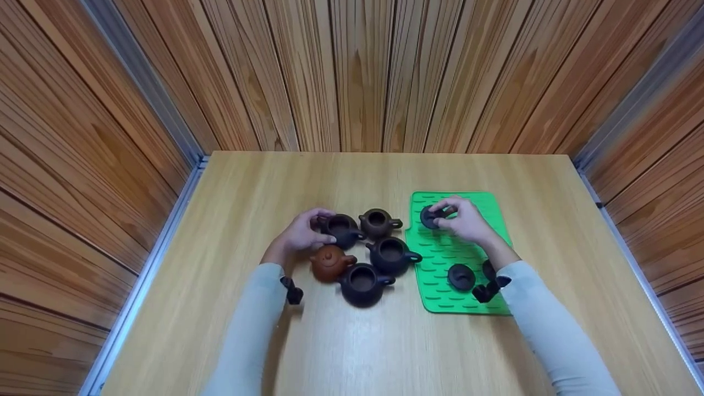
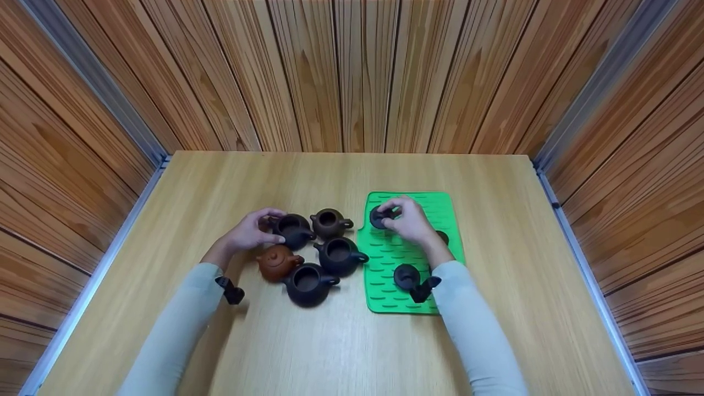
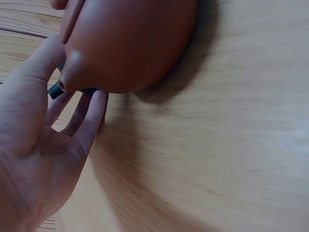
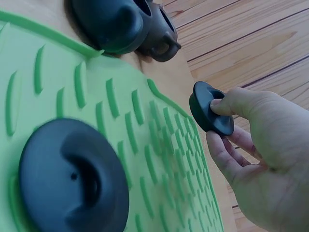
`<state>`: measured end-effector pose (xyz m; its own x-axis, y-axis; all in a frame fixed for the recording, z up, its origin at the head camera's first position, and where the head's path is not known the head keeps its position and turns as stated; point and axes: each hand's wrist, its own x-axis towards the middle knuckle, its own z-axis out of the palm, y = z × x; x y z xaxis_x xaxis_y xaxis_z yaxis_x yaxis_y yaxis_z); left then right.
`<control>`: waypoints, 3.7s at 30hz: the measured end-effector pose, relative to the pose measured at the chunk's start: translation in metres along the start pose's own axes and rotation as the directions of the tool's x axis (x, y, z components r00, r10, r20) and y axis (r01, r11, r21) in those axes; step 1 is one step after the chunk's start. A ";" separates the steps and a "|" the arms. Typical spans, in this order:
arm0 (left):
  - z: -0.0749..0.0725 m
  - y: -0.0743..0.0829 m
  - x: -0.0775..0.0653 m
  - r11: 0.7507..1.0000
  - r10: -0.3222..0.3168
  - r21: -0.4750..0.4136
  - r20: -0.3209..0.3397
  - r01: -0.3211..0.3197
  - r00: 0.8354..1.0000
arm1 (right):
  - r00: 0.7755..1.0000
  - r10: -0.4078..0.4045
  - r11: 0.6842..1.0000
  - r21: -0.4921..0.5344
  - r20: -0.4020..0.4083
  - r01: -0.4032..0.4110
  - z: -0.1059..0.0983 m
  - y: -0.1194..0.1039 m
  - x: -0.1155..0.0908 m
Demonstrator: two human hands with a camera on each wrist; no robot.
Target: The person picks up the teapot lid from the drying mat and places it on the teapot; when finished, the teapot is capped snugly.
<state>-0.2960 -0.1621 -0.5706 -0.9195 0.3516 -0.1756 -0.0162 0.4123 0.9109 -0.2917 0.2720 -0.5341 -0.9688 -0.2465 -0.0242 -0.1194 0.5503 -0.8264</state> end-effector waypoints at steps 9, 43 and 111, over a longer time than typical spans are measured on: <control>0.003 0.000 0.003 1.000 0.002 -0.028 0.007 -0.002 1.000 | 0.998 -0.065 0.998 -0.021 -0.007 0.065 0.011 -0.016 0.012; 0.000 -0.001 -0.003 1.000 0.001 -0.015 -0.001 -0.001 1.000 | 0.972 -0.213 0.977 0.045 0.096 0.210 0.084 -0.096 0.042; 0.002 -0.001 0.002 1.000 -0.014 -0.007 0.001 0.014 1.000 | 0.982 -0.170 0.985 0.043 0.085 0.167 0.161 -0.100 0.054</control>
<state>-0.2969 -0.1600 -0.5729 -0.9190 0.3463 -0.1886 -0.0320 0.4114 0.9109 -0.2972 0.0754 -0.5435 -0.9123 -0.4037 0.0688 -0.2701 0.4669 -0.8421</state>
